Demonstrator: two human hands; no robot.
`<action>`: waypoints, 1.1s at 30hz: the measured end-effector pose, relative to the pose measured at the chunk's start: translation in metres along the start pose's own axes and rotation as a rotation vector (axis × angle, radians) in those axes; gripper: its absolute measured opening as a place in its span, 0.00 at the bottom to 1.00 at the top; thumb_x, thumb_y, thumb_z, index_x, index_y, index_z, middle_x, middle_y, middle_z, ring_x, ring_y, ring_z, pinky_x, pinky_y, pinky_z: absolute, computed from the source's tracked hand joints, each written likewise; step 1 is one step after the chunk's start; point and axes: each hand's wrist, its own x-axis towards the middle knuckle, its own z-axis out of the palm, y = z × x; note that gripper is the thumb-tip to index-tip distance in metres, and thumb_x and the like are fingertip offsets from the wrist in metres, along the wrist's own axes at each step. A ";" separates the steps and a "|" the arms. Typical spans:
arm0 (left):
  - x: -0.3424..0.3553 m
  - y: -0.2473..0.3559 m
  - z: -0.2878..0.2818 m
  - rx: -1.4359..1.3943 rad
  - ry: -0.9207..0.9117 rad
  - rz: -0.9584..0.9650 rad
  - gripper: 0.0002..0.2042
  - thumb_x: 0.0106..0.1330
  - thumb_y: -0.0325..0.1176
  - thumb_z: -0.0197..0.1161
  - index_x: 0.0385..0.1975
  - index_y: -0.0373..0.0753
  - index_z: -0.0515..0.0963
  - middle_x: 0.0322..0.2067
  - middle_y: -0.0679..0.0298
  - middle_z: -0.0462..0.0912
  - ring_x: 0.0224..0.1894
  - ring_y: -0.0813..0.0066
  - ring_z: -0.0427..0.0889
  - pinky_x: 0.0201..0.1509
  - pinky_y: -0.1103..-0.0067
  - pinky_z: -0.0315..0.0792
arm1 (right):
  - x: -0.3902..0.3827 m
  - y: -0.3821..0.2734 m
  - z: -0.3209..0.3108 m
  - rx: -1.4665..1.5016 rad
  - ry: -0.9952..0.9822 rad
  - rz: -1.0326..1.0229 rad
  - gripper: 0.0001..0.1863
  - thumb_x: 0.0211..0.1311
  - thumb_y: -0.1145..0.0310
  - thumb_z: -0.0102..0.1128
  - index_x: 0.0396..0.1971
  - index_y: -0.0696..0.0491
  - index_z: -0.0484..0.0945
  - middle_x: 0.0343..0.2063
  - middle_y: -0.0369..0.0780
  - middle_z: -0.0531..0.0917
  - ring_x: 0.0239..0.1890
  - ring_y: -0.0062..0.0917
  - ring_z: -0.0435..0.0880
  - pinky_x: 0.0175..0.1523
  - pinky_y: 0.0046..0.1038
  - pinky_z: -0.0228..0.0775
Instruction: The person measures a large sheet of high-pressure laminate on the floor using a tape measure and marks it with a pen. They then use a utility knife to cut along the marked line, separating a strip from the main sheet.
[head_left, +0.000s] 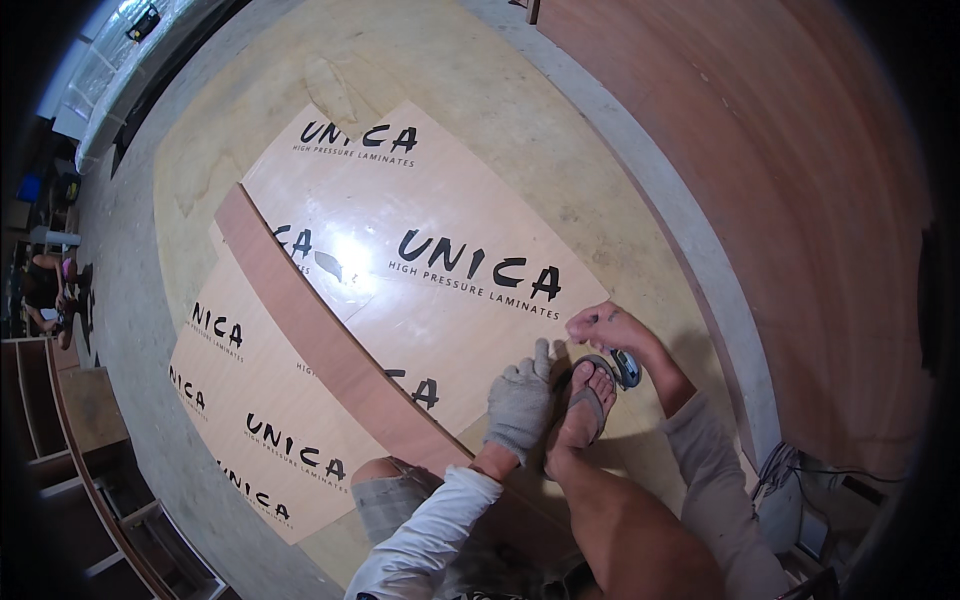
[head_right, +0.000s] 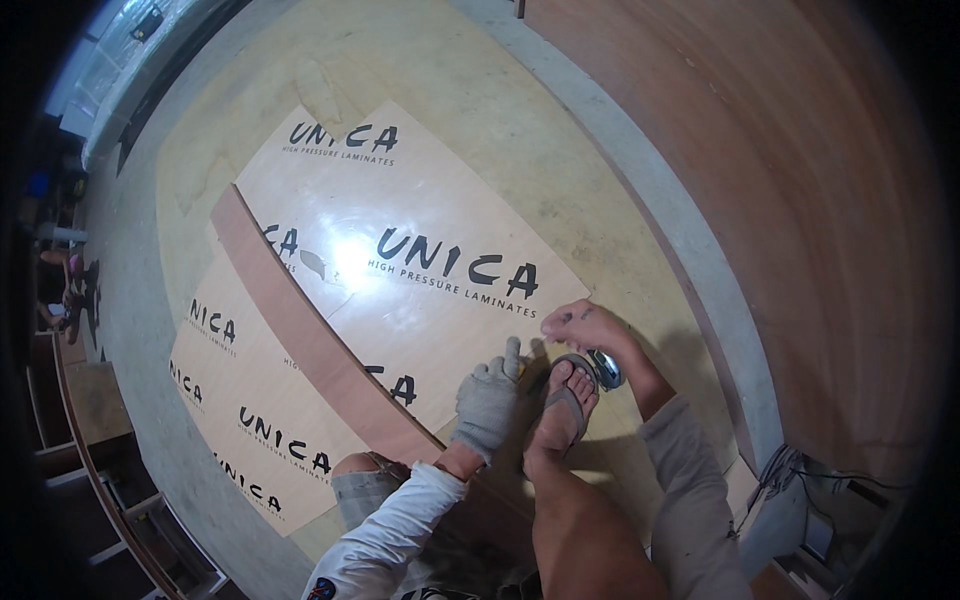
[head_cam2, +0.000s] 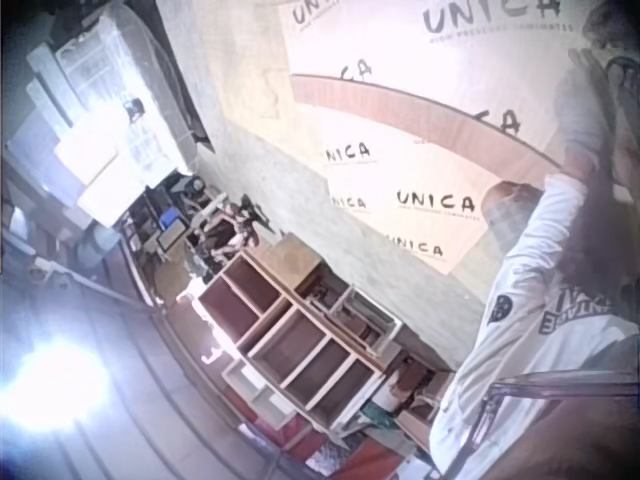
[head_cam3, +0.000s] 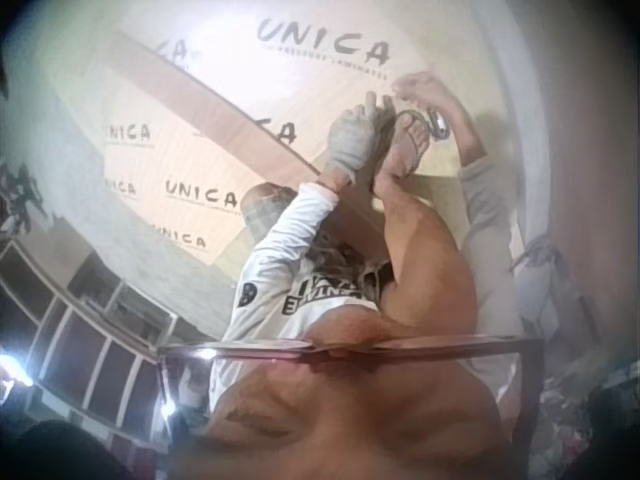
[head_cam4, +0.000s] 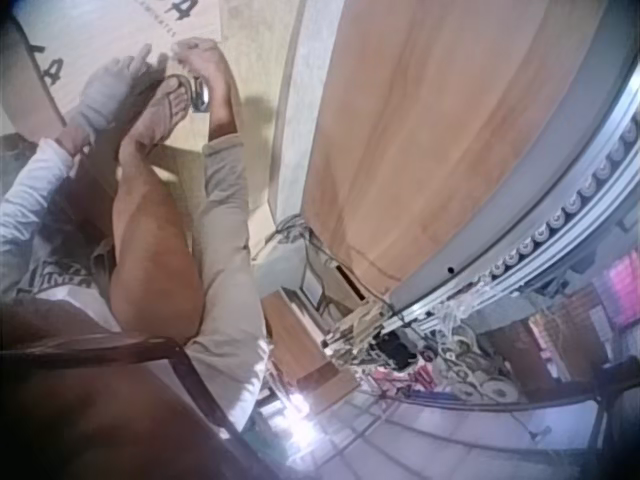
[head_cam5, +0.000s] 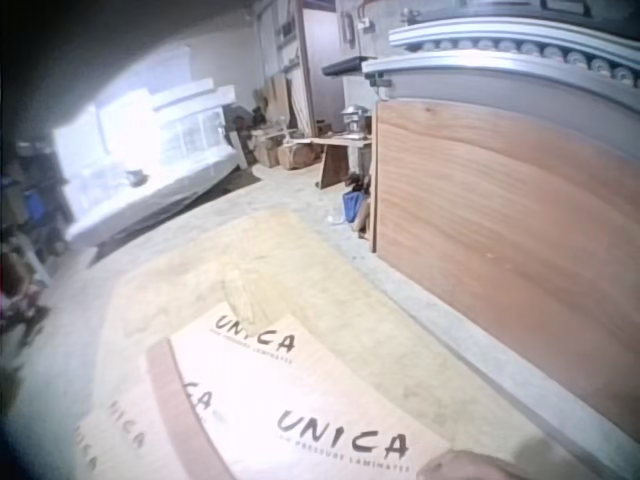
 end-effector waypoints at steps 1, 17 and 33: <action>0.004 0.004 -0.002 -0.036 0.030 0.020 0.32 0.74 0.46 0.61 0.73 0.36 0.67 0.40 0.58 0.83 0.37 0.60 0.84 0.39 0.64 0.79 | -0.002 -0.002 0.002 0.013 -0.051 -0.022 0.12 0.68 0.64 0.72 0.44 0.56 0.89 0.27 0.33 0.87 0.23 0.15 0.78 0.28 0.22 0.72; -0.006 0.003 0.006 -0.056 0.154 0.145 0.41 0.65 0.43 0.68 0.78 0.37 0.62 0.49 0.61 0.82 0.44 0.63 0.83 0.48 0.66 0.77 | -0.027 -0.019 0.020 -0.023 -0.124 -0.091 0.15 0.60 0.69 0.73 0.45 0.58 0.86 0.30 0.36 0.86 0.28 0.18 0.81 0.34 0.24 0.75; -0.074 -0.087 0.017 0.281 -0.132 -0.083 0.11 0.76 0.37 0.58 0.49 0.44 0.84 0.38 0.57 0.84 0.39 0.56 0.85 0.40 0.60 0.79 | 0.035 0.029 -0.074 -0.306 0.489 -0.210 0.16 0.56 0.66 0.75 0.43 0.58 0.88 0.31 0.41 0.88 0.31 0.25 0.86 0.37 0.30 0.79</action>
